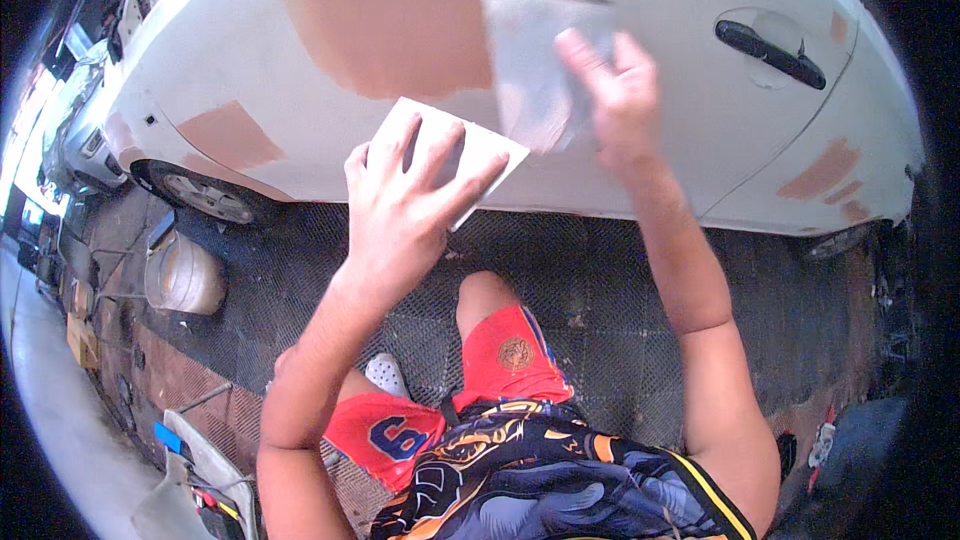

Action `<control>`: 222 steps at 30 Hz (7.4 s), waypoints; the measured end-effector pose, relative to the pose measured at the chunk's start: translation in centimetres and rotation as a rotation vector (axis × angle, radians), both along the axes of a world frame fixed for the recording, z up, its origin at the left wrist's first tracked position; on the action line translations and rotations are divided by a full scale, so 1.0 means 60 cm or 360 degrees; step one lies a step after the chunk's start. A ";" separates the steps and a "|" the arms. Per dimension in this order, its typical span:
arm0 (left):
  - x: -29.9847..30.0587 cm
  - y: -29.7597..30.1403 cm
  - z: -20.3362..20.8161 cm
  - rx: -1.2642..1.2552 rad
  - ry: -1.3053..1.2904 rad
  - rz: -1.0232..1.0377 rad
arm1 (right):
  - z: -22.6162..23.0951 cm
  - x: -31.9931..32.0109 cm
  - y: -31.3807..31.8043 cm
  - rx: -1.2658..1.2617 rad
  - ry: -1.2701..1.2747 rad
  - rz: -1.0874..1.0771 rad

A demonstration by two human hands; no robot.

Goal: The person sands the front fender and hood of a white car using sandpaper and a sanding block. They repeatedly dip the sanding block into a bucket of water and wipe the surface with a cloth during the process.

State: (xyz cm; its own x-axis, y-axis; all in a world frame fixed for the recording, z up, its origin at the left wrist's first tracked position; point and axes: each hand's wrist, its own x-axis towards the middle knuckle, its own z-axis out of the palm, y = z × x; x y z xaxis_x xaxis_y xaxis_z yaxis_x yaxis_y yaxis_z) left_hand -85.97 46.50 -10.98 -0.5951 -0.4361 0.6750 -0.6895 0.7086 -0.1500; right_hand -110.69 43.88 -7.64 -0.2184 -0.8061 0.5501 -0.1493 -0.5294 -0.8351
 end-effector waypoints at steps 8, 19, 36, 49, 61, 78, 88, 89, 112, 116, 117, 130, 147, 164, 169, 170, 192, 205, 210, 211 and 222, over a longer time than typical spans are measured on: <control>-0.065 -0.163 0.096 -0.0613 0.0358 0.0566 | 0.099 -0.214 -0.059 -0.0171 -0.0565 0.0544; -0.089 -0.172 -0.004 -0.0566 0.0468 0.0524 | 0.062 -0.251 -0.083 -0.0466 -0.0106 0.1491; -0.057 -0.174 0.062 -0.0380 0.0640 0.0456 | 0.048 -0.262 -0.091 -0.0341 -0.0187 0.1124; -0.032 -0.181 0.074 -0.0249 0.0464 0.0397 | 0.051 -0.241 -0.087 -0.0528 -0.0185 0.1509; -0.053 -0.083 -0.104 0.0392 0.0381 0.0437 | 0.053 -0.300 -0.087 -0.0261 -0.0189 0.1223; -0.170 -0.149 0.095 -0.0217 0.0697 0.0330 | 0.060 -0.216 -0.058 -0.0322 -0.0300 0.0824; -0.162 -0.118 0.004 -0.0027 0.0565 0.0280 | 0.064 -0.237 -0.069 -0.0524 -0.0129 0.1557; -0.162 -0.109 -0.016 0.0044 0.0563 0.0275 | 0.064 -0.241 -0.070 -0.0520 -0.0138 0.1574; -0.154 -0.139 0.109 -0.0250 0.0569 0.0407 | 0.042 -0.237 -0.076 -0.0424 -0.0199 0.1112; -0.160 -0.116 0.119 -0.0158 0.0523 0.0371 | 0.060 -0.241 -0.079 -0.0505 -0.0114 0.1452; -0.156 -0.126 0.081 -0.0184 0.0507 0.0356 | 0.059 -0.239 -0.076 -0.0500 -0.0111 0.1510; -0.125 -0.078 -0.096 0.0152 0.0541 0.0306 | 0.047 -0.244 -0.095 -0.0493 -0.0211 0.1619; -0.164 -0.152 0.103 -0.0309 0.0665 0.0330 | 0.039 -0.224 -0.074 -0.0364 -0.0360 0.1052; -0.133 -0.071 -0.090 0.0214 0.0451 0.0373 | 0.039 -0.259 -0.095 -0.0405 -0.0271 0.1551; -0.148 -0.099 0.029 -0.0177 0.0674 0.0268 | 0.034 -0.272 -0.098 -0.0268 -0.0459 0.1378; -0.157 -0.110 0.056 -0.0255 0.0687 0.0273 | 0.038 -0.269 -0.092 -0.0282 -0.0436 0.1318; -0.134 -0.075 -0.107 0.0200 0.0422 0.0388 | 0.050 -0.245 -0.085 -0.0488 -0.0230 0.1576; -0.039 0.059 0.001 0.0674 0.0441 -0.0944 | -0.091 0.019 0.097 0.0757 -0.1128 0.0624; 0.005 -0.038 -0.022 0.0393 0.0430 -0.0323 | -0.063 -0.052 0.095 0.0611 -0.0798 0.0594; -0.012 -0.055 -0.009 0.0287 0.0552 -0.0200 | -0.029 -0.068 0.088 0.0453 -0.0763 0.0476; -0.143 -0.160 0.084 -0.0263 0.0634 0.0321 | 0.063 -0.223 -0.062 -0.0261 -0.0469 0.0843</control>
State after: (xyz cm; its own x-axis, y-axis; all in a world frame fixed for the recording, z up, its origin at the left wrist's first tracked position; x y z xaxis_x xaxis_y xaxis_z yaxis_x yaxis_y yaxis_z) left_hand -94.54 36.92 -5.96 -0.1907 -0.3839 0.9035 -0.8375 0.5438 0.0543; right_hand -124.06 40.19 -3.87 0.0263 -0.7568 0.6531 0.3927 -0.5930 -0.7030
